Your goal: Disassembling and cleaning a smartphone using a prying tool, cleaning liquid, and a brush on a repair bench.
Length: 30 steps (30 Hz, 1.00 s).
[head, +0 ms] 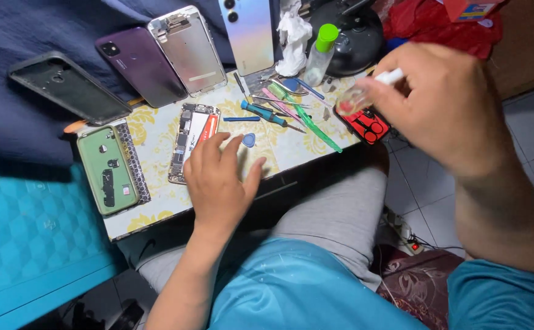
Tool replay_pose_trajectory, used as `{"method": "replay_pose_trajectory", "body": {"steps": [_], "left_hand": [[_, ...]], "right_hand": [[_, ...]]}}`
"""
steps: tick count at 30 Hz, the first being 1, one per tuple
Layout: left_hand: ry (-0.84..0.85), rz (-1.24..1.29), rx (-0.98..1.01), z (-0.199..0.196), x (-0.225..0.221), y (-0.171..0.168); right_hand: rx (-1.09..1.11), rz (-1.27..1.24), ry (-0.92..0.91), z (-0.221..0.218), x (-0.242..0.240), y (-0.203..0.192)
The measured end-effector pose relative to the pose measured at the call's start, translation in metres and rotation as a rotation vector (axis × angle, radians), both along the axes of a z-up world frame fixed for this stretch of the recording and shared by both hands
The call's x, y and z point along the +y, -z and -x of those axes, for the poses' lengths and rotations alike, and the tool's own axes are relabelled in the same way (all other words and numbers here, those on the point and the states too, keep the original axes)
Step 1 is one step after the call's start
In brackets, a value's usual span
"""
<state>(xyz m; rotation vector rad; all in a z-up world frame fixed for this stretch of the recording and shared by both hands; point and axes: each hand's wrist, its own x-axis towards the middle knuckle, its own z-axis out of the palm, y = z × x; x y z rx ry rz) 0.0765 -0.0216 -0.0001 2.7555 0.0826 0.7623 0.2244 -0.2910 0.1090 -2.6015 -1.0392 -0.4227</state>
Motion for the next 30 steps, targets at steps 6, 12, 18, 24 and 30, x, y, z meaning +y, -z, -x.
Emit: {"method": "replay_pose_trajectory", "body": {"steps": [6, 12, 18, 24, 30], "left_hand": [[-0.039, -0.028, -0.023, -0.003, 0.006, 0.008], [-0.017, -0.063, -0.063, -0.006, 0.008, 0.018], [-0.027, -0.073, -0.112, -0.004, 0.007, 0.019], [-0.037, -0.092, -0.144, -0.004, 0.007, 0.022], [-0.019, -0.081, -0.149, -0.002, 0.009, 0.021]], "right_hand": [[-0.042, 0.015, 0.068, -0.047, -0.010, 0.039], [-0.043, 0.155, 0.099, -0.069, 0.001, 0.064], [-0.029, 0.183, 0.087, -0.073, 0.010, 0.075], [0.043, 0.210, 0.141, -0.069, 0.021, 0.069], [0.090, 0.264, 0.195, -0.059, 0.023, 0.064]]}}
